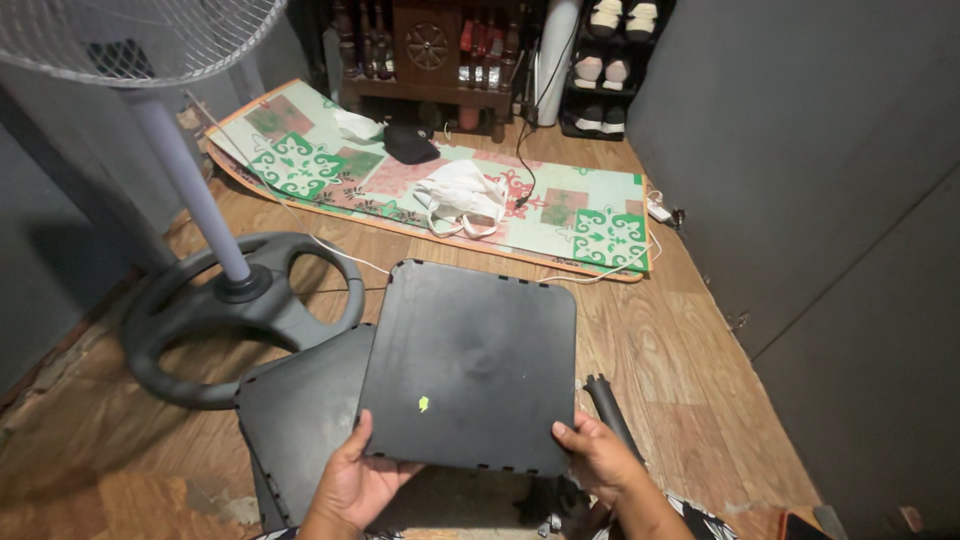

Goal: The person disassembles a black plastic stool by hand, removing the seat and legs one by one. The parts are placed on the floor as they are detached.

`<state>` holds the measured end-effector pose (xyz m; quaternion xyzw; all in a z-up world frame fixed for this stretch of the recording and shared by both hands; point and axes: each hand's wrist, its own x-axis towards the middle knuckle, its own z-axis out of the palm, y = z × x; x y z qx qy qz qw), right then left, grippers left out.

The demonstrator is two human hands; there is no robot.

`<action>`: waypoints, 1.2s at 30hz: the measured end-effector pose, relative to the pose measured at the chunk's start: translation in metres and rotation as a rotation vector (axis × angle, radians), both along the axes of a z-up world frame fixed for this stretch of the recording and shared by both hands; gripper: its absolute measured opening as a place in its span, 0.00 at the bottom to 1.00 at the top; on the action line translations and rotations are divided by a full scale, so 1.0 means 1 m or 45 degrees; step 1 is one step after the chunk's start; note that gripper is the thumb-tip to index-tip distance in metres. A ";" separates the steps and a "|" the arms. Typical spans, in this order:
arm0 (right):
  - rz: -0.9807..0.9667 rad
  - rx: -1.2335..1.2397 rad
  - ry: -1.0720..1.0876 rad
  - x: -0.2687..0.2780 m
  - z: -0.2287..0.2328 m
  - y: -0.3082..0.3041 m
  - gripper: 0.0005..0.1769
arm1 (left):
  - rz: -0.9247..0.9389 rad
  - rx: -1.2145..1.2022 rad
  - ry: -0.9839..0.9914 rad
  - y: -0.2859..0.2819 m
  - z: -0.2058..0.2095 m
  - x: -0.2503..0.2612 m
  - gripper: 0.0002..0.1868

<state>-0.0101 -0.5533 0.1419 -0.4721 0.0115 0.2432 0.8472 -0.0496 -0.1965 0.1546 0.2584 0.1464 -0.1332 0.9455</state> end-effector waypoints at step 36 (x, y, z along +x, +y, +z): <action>-0.057 -1.780 -0.362 0.059 -0.159 -0.040 0.19 | 0.634 0.341 -0.030 0.084 -0.021 0.001 0.26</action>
